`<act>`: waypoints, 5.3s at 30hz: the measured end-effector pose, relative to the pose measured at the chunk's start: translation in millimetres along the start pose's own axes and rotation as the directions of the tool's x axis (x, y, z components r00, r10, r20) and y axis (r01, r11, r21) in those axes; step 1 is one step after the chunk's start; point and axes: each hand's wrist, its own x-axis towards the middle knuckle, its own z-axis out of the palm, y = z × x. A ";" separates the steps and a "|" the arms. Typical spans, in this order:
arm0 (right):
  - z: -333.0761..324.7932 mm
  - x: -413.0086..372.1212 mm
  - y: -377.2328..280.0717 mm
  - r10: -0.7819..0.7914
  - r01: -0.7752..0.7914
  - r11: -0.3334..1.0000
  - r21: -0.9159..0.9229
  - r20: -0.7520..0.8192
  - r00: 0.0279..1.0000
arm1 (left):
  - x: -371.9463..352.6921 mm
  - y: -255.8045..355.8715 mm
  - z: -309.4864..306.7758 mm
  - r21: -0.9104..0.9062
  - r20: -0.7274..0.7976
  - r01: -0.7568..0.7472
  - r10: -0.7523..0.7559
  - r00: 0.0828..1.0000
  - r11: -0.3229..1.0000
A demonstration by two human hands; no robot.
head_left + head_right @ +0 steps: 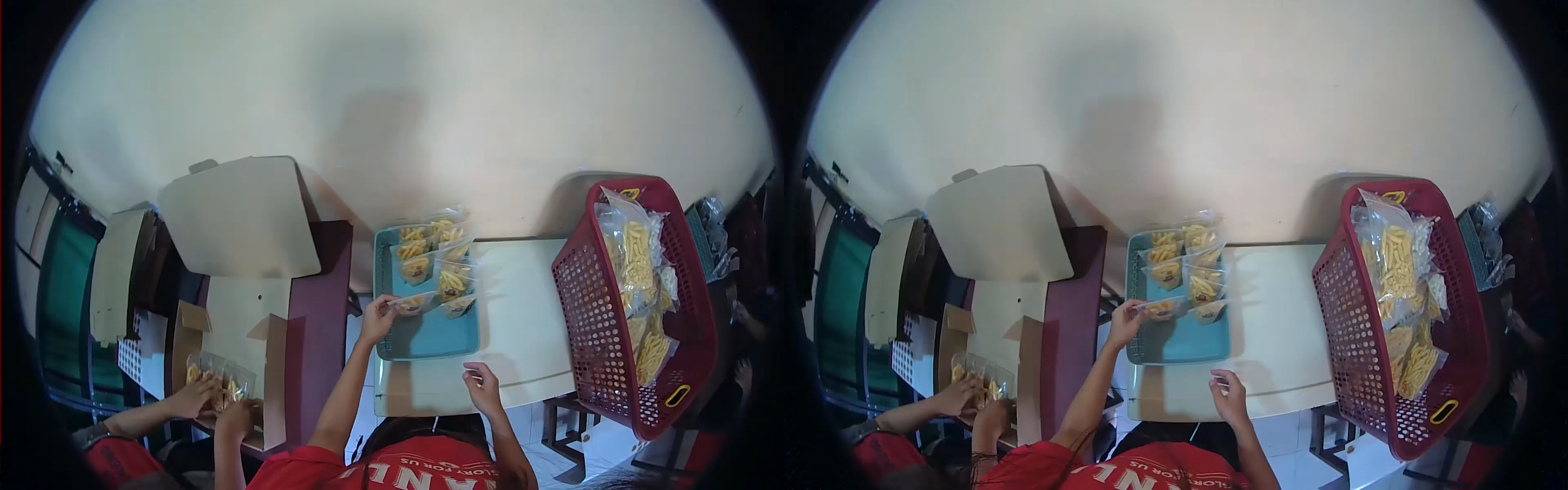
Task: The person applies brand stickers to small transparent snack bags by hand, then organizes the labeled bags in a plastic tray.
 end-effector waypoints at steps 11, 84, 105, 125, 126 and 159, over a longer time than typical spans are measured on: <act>13.7 -9.3 -6.6 -0.229 0.213 0.960 -0.180 -0.069 0.971 | 28.0 -22.6 12.9 -0.155 0.003 0.018 -0.018 1.000 0.988; -541.3 28.3 -33.1 -0.031 -0.043 0.359 -0.932 -0.058 0.998 | -152.8 203.9 326.0 -0.231 -0.062 -0.179 0.169 0.984 0.956; -421.8 -148.8 -116.9 -0.376 0.424 0.906 -0.018 -0.498 0.781 | -147.3 248.1 321.2 -0.394 0.342 -0.167 0.313 0.886 0.904; -244.0 -194.1 -106.1 -0.253 0.397 0.886 0.238 -0.469 0.846 | -171.4 262.3 300.6 -0.354 0.703 0.205 0.115 0.702 0.912; -234.8 -188.1 -107.5 -0.186 0.463 0.796 0.390 -0.570 0.800 | -169.8 260.5 296.4 -0.328 0.677 0.145 0.125 0.725 0.934; -171.6 -115.5 -101.8 -0.016 0.282 0.882 0.377 -0.575 0.818 | -141.9 226.3 241.5 -0.375 0.691 0.461 -0.089 0.717 0.804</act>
